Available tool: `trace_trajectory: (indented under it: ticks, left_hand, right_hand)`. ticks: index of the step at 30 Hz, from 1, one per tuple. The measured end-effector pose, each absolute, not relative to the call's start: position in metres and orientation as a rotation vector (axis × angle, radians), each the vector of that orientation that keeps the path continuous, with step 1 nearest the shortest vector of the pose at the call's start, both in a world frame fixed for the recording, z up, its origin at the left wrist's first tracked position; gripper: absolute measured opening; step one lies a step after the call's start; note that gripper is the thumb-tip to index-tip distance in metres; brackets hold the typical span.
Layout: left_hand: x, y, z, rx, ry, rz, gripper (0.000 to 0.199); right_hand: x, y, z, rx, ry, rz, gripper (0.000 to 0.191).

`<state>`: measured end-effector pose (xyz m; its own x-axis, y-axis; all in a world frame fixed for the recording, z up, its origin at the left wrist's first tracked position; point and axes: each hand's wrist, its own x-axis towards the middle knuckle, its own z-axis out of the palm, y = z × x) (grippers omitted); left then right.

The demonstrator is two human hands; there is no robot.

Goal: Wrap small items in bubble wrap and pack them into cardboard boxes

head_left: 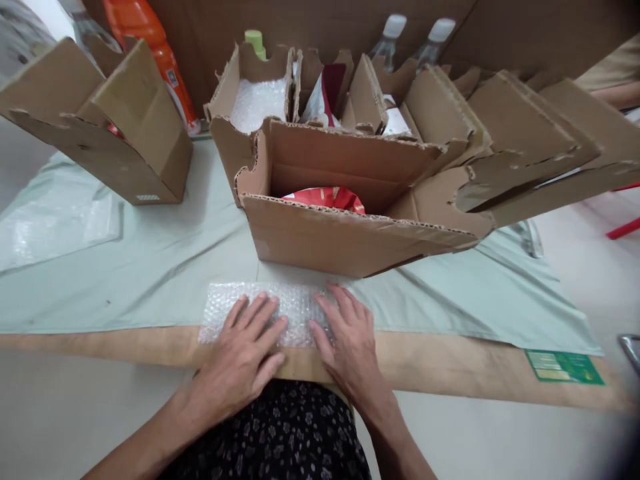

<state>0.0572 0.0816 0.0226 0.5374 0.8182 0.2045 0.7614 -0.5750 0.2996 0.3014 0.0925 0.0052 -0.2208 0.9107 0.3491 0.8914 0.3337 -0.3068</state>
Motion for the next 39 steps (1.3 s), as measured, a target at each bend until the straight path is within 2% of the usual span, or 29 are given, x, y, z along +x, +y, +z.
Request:
trace_trajectory:
  ticks: [3,7,10,15,20,27,31,37,39]
  left_hand:
    - [0.049,0.080,0.024,2.578,1.294,0.431,0.046]
    - [0.024,0.075,0.024,2.398,1.459,0.777,0.042]
    - [0.028,0.069,0.023,2.337,1.477,0.866,0.038]
    - [0.045,0.067,0.018,2.404,1.445,0.782,0.029]
    - [0.048,0.076,0.017,2.427,1.460,0.737,0.027]
    - [0.079,0.088,0.024,2.405,1.331,0.760,0.030]
    - [0.086,0.087,0.021,2.394,1.215,0.678,0.032]
    - [0.071,0.075,0.018,1.882,1.575,1.118,0.059]
    - [0.066,0.073,0.019,1.859,1.601,1.109,0.059]
  right_hand:
    - [0.309,0.091,0.001,-1.619,-2.182,0.079,0.031]
    - [0.340,0.086,-0.008,-1.794,-1.937,-0.005,0.041]
    - [0.342,0.089,-0.010,-1.871,-1.894,0.006,0.044]
    - [0.319,0.098,-0.004,-1.743,-1.894,0.148,0.032]
    - [0.318,0.090,0.012,-1.703,-1.519,0.492,0.023]
    - [0.322,0.076,0.030,-1.611,-1.184,0.848,0.056]
    - [0.295,0.073,0.037,-1.492,-1.217,1.001,0.059]
    - [0.247,0.085,0.031,-1.309,-1.445,1.259,0.079]
    - [0.247,0.087,0.029,-1.278,-1.472,1.297,0.072]
